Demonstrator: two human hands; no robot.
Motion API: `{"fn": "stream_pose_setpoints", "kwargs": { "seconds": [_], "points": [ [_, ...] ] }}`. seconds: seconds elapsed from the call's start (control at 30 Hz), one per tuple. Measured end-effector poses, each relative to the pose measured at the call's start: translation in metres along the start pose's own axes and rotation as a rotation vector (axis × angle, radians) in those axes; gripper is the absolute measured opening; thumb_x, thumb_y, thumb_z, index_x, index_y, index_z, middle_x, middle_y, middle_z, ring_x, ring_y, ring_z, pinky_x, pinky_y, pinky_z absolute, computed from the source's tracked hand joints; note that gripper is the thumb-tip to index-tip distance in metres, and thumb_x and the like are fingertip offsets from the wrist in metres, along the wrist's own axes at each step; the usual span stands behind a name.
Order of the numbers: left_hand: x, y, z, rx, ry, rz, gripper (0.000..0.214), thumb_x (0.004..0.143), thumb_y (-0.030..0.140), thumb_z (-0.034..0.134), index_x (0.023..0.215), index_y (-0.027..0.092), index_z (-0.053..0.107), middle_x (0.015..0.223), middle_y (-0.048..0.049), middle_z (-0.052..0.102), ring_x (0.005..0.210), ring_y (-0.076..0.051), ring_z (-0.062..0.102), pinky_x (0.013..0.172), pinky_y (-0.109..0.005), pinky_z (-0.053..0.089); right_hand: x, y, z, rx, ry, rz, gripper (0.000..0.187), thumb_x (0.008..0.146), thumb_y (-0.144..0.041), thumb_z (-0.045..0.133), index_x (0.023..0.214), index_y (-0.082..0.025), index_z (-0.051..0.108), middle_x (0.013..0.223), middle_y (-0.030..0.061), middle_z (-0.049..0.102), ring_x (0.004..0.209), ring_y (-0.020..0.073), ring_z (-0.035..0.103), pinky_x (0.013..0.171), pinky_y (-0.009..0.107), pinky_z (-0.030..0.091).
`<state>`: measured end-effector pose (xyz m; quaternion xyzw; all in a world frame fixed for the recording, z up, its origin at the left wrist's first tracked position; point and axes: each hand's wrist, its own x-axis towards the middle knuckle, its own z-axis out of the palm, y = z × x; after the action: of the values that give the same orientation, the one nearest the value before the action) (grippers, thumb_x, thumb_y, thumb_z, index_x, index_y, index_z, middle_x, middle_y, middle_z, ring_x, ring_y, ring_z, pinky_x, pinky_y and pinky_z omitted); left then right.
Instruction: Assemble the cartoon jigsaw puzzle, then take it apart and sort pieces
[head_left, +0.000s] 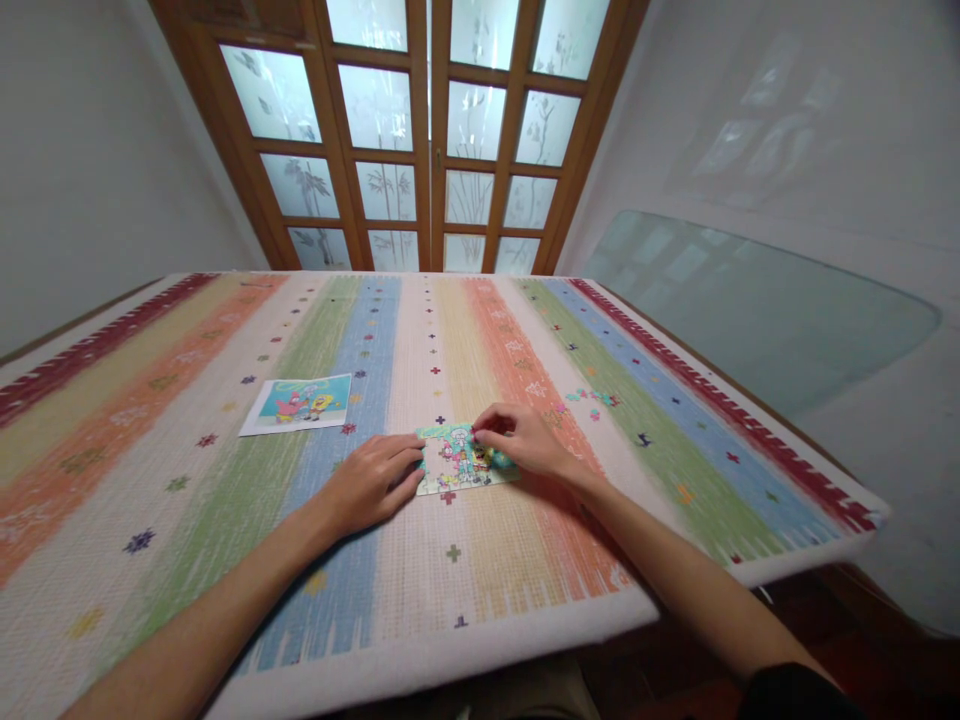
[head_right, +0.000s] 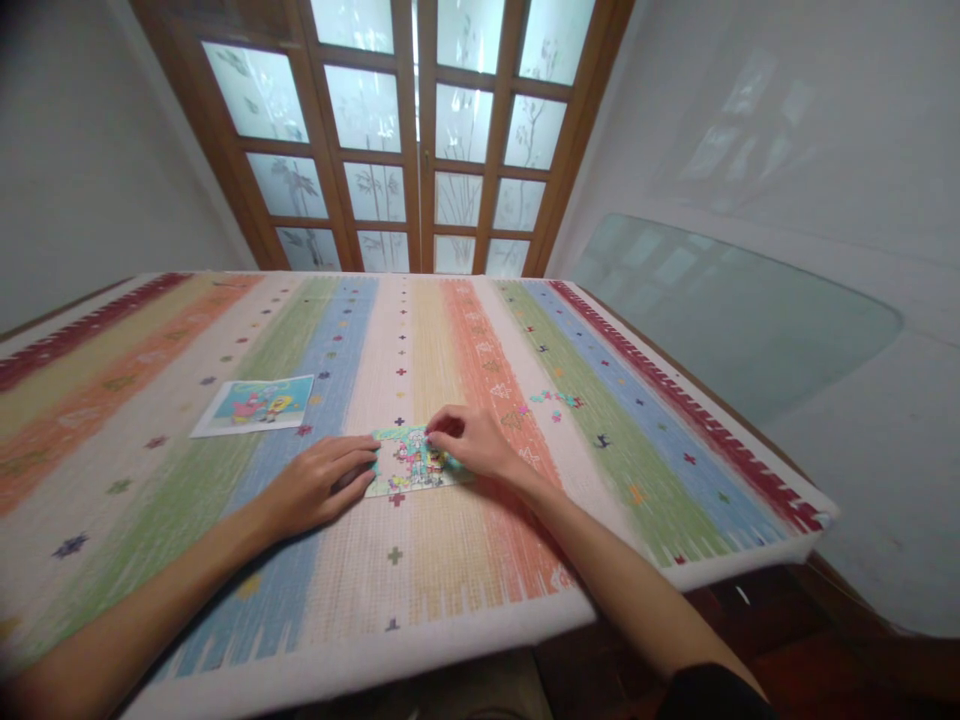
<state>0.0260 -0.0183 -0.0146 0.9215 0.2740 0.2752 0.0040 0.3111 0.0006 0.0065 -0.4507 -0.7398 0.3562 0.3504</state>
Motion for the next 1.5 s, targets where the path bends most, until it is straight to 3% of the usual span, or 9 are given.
{"fn": "stream_pose_setpoints", "kwargs": {
  "seconds": [0.1,0.27,0.53,0.9,1.17,1.33,1.5],
  "points": [
    [0.000,0.000,0.000,-0.004,0.001,-0.009,0.019,0.101,0.026,0.051,0.108,0.018,0.067,0.118,-0.0129,0.073,0.110,-0.026,0.070,0.095,-0.046,0.058,-0.006,-0.008,0.014,0.026,-0.094,-0.004,0.009,0.083,-0.024,0.070,0.085,-0.018,0.076,0.079,0.0054,0.074,0.070,0.0159,0.063,0.067,0.030,0.050],
    [0.000,0.000,0.001,-0.005,-0.001,-0.008,0.019,0.101,0.026,0.052,0.109,0.018,0.067,0.119,-0.0126,0.073,0.111,-0.027,0.070,0.095,-0.046,0.058,-0.009,-0.011,0.023,-0.095,-0.134,-0.061,0.005,0.086,-0.020,0.073,0.085,-0.018,0.077,0.075,0.0024,0.071,0.066,0.0137,0.059,0.066,0.029,0.047],
    [0.000,0.001,0.000,0.005,0.005,0.000,0.019,0.101,0.025,0.051,0.108,0.017,0.067,0.118,-0.0134,0.073,0.109,-0.027,0.070,0.094,-0.046,0.058,-0.011,-0.008,0.023,-0.281,-0.096,-0.285,0.005,0.089,-0.017,0.072,0.090,-0.018,0.077,0.092,0.0066,0.066,0.090,0.0191,0.062,0.083,0.035,0.049],
    [0.000,0.000,0.001,-0.001,-0.007,-0.008,0.019,0.101,0.026,0.051,0.109,0.018,0.067,0.118,-0.0131,0.073,0.110,-0.027,0.070,0.094,-0.047,0.058,-0.015,-0.005,0.026,-0.311,-0.136,-0.341,0.008,0.094,-0.025,0.069,0.094,-0.020,0.076,0.097,0.0078,0.065,0.095,0.0210,0.060,0.088,0.038,0.049],
    [-0.001,0.000,0.002,-0.038,-0.003,-0.025,0.020,0.100,0.025,0.053,0.111,0.019,0.068,0.120,-0.0121,0.073,0.112,-0.026,0.069,0.097,-0.047,0.057,-0.015,-0.007,0.022,-0.400,-0.189,-0.412,0.024,0.094,-0.012,0.055,0.107,-0.024,0.071,0.105,0.0088,0.064,0.101,0.0227,0.058,0.091,0.040,0.050],
    [-0.001,0.000,0.002,-0.024,0.002,-0.014,0.020,0.100,0.025,0.053,0.111,0.018,0.068,0.120,-0.0128,0.073,0.112,-0.027,0.069,0.096,-0.047,0.057,-0.016,-0.010,0.021,-0.443,-0.246,-0.473,0.025,0.091,-0.007,0.054,0.097,-0.024,0.072,0.110,0.0081,0.063,0.105,0.0228,0.056,0.094,0.041,0.048],
    [-0.002,-0.002,0.002,-0.037,-0.007,-0.020,0.020,0.101,0.026,0.053,0.112,0.019,0.068,0.121,-0.0129,0.073,0.112,-0.027,0.069,0.097,-0.049,0.057,-0.012,-0.008,0.012,-0.420,-0.161,-0.451,0.031,0.090,-0.005,0.050,0.104,-0.023,0.070,0.109,0.0091,0.062,0.103,0.0223,0.057,0.093,0.039,0.049]
  ]
}}
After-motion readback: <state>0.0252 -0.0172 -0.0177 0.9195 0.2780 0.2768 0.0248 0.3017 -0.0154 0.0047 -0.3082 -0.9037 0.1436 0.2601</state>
